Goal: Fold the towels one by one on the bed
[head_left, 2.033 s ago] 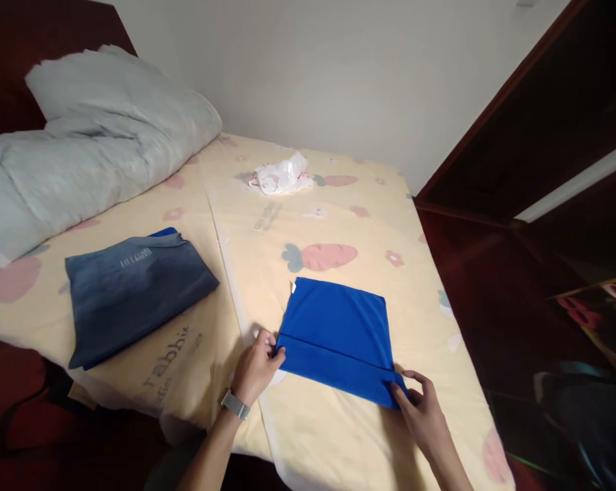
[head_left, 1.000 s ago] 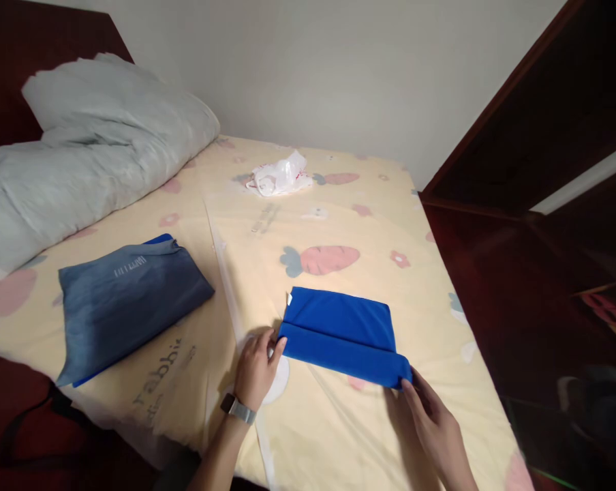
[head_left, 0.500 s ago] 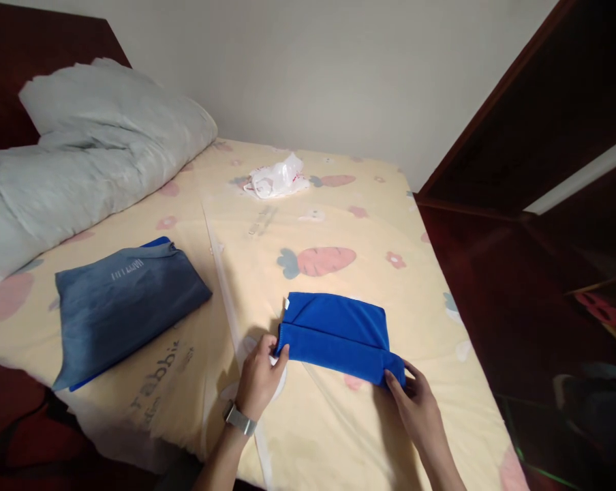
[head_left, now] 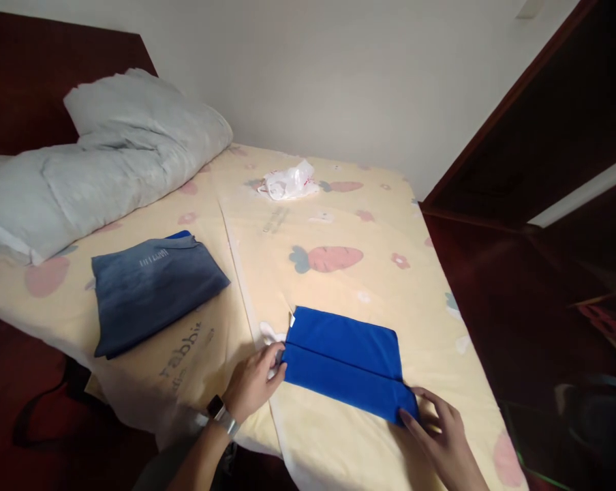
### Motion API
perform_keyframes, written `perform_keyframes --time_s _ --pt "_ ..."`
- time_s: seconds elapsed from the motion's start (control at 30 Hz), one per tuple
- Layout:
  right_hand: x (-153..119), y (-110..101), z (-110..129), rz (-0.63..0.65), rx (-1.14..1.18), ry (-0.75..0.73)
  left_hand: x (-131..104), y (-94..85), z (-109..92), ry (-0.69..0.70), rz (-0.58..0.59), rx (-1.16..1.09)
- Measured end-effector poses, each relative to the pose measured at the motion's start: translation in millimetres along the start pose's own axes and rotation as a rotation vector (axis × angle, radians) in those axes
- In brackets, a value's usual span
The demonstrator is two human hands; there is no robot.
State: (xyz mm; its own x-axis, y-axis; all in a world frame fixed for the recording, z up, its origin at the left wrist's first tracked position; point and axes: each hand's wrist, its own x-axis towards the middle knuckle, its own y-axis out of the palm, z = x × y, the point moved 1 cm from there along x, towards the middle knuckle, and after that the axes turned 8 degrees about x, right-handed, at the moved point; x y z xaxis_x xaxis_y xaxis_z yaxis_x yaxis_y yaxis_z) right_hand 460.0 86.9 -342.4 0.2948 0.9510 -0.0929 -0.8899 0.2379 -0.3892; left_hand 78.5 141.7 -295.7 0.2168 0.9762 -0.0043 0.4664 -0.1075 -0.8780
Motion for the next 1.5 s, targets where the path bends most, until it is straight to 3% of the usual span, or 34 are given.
perform_keyframes --time_s 0.13,0.27,0.37,0.5,0.63,0.83,1.03,1.13,1.33,1.5 --pt "-6 -6 0 0.056 -0.140 -0.203 -5 -5.0 8 0.260 -0.037 0.022" --pt "7 -5 3 0.178 -0.045 -0.159 7 -4.5 13 0.311 -0.052 0.063" --pt "17 -3 10 0.124 0.024 0.021 20 -1.7 14 0.274 -0.070 -0.017" --pt "26 5 22 -0.018 -0.011 0.258 40 8.7 15 0.103 -0.188 -0.120" --pt "39 16 34 -0.121 -0.053 0.299 58 19.7 11 0.011 -0.235 -0.069" --pt "55 27 39 -0.172 -0.071 0.158 72 26.4 -3 -0.110 -0.325 0.072" --pt "55 29 33 0.059 -0.299 -0.174 75 27.1 -8 -0.119 -0.301 0.186" --pt "55 27 29 0.032 -0.357 -0.213 74 26.3 -7 -0.110 -0.288 0.178" --pt "49 20 33 -0.002 -0.260 -0.222 64 26.9 0 -0.126 -0.307 0.153" --pt "32 14 35 -0.026 -0.222 -0.226 48 17.8 4 -0.095 -0.339 -0.052"
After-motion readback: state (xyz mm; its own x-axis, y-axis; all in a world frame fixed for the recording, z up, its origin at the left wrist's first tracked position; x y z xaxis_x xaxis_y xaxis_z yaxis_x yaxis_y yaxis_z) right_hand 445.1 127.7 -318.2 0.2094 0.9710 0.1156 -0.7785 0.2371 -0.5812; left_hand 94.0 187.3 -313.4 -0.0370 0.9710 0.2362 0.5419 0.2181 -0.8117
